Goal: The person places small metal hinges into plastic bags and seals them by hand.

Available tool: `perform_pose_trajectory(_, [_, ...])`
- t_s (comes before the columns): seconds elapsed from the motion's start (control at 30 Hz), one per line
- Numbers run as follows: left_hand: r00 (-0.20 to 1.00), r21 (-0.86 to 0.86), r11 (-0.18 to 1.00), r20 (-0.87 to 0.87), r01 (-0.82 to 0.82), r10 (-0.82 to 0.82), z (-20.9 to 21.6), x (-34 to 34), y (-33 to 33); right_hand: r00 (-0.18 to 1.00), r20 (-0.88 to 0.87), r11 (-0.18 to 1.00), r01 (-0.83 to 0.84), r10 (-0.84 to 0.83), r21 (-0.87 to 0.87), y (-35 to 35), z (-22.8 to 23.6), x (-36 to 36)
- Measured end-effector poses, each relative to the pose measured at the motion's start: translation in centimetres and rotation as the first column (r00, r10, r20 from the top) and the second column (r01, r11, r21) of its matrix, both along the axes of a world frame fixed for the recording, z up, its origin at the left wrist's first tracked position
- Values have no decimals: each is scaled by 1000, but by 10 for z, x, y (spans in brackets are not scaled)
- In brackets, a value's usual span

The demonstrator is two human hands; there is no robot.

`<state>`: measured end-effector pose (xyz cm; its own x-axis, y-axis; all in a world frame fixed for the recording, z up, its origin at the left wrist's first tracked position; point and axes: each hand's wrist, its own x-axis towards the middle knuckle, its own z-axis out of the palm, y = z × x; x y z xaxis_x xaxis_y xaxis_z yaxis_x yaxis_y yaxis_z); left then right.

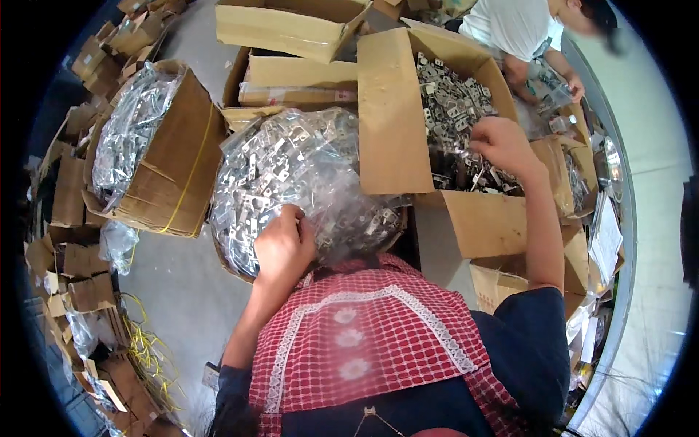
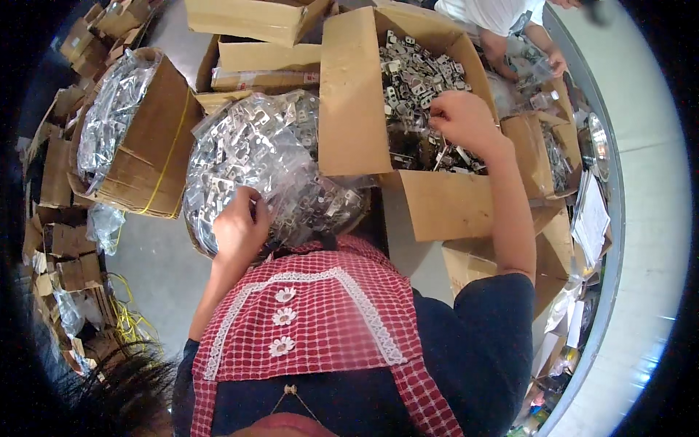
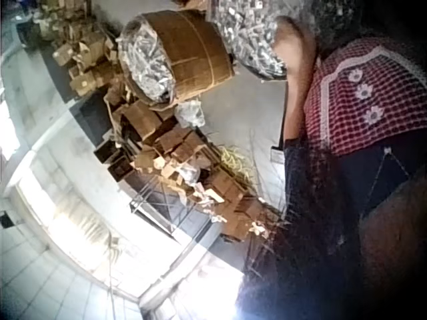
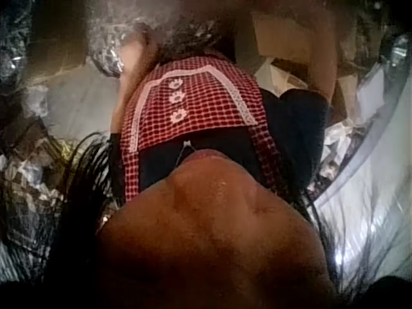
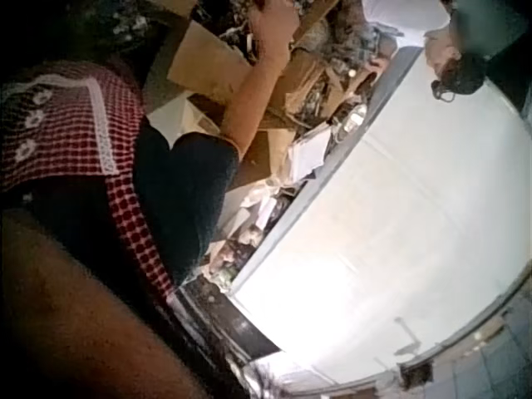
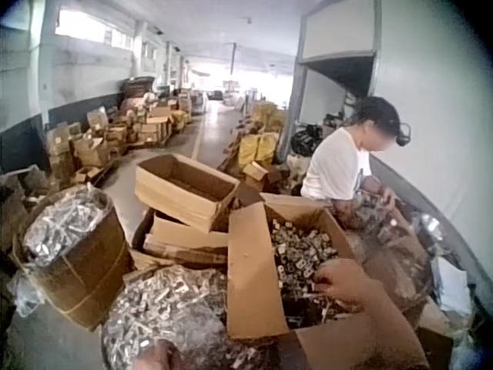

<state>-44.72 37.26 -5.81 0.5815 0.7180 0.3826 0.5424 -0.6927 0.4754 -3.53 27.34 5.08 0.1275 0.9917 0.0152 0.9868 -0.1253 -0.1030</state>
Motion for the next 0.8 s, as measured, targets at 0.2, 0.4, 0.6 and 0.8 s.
perform_pose_trajectory(0.2, [989,-15,991,-67,-130,129,1,1,1,851,-514,961,221,-107,165,-15,30,-4])
perform_pose_trajectory(0.4, [986,-11,988,-66,-155,154,-3,5,-3,524,-846,985,171,-100,-10,-4,38,-55])
perform_pose_trajectory(0.6, [992,-23,993,38,-118,119,-5,6,-8,598,-801,990,-130,26,-64,26,19,-125])
perform_pose_trajectory(0.8, [985,-2,997,151,-81,81,-17,6,-11,456,-842,935,-56,-289,-351,49,6,-159])
